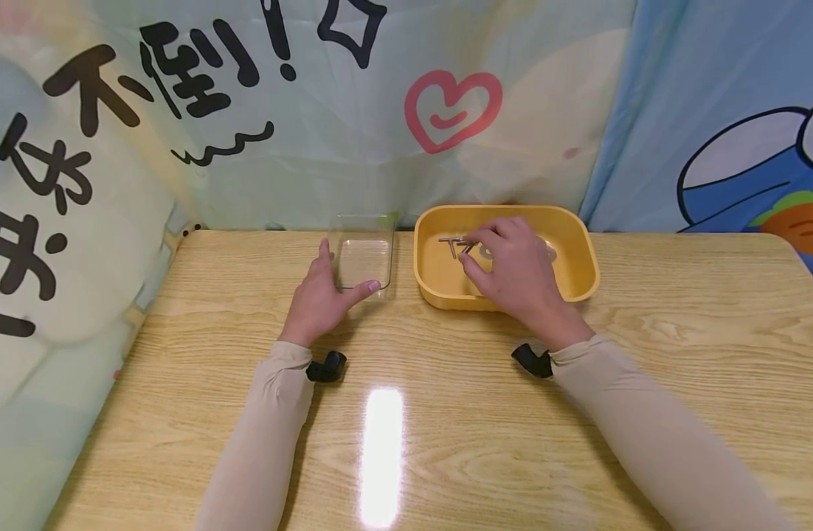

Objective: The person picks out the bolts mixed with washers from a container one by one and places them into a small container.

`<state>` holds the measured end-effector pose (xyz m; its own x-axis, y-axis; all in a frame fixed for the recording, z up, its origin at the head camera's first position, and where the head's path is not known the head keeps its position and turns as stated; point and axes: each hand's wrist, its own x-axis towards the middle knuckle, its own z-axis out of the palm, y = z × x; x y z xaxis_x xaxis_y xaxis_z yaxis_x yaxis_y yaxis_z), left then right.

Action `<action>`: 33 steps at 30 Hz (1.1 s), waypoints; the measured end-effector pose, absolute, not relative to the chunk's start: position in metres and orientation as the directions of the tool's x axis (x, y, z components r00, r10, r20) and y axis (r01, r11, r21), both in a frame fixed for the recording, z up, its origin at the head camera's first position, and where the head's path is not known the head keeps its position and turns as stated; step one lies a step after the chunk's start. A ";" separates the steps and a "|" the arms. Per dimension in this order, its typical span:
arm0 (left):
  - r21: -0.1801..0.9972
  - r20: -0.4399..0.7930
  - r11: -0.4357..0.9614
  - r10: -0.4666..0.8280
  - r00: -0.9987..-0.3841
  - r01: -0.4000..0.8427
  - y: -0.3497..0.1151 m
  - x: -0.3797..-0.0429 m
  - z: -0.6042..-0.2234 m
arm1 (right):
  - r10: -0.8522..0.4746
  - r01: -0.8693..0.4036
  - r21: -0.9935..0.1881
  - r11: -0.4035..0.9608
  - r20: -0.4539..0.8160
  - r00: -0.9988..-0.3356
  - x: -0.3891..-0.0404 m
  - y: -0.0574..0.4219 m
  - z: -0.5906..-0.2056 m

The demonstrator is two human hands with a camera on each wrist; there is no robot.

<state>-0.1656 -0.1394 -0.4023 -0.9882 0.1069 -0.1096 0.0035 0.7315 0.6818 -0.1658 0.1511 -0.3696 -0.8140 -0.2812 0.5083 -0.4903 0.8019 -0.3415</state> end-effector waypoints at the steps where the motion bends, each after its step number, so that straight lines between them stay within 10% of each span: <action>1: 0.682 -0.111 0.732 0.106 -0.988 0.002 -0.139 -0.165 -0.403 | -0.286 -0.501 -0.338 0.797 0.519 -0.805 -0.166 0.149 -0.370; 33: 0.676 -0.107 0.737 0.107 -0.988 0.006 -0.139 -0.165 -0.403 | -0.285 -0.536 -0.427 0.729 0.522 -0.804 -0.162 0.098 -0.379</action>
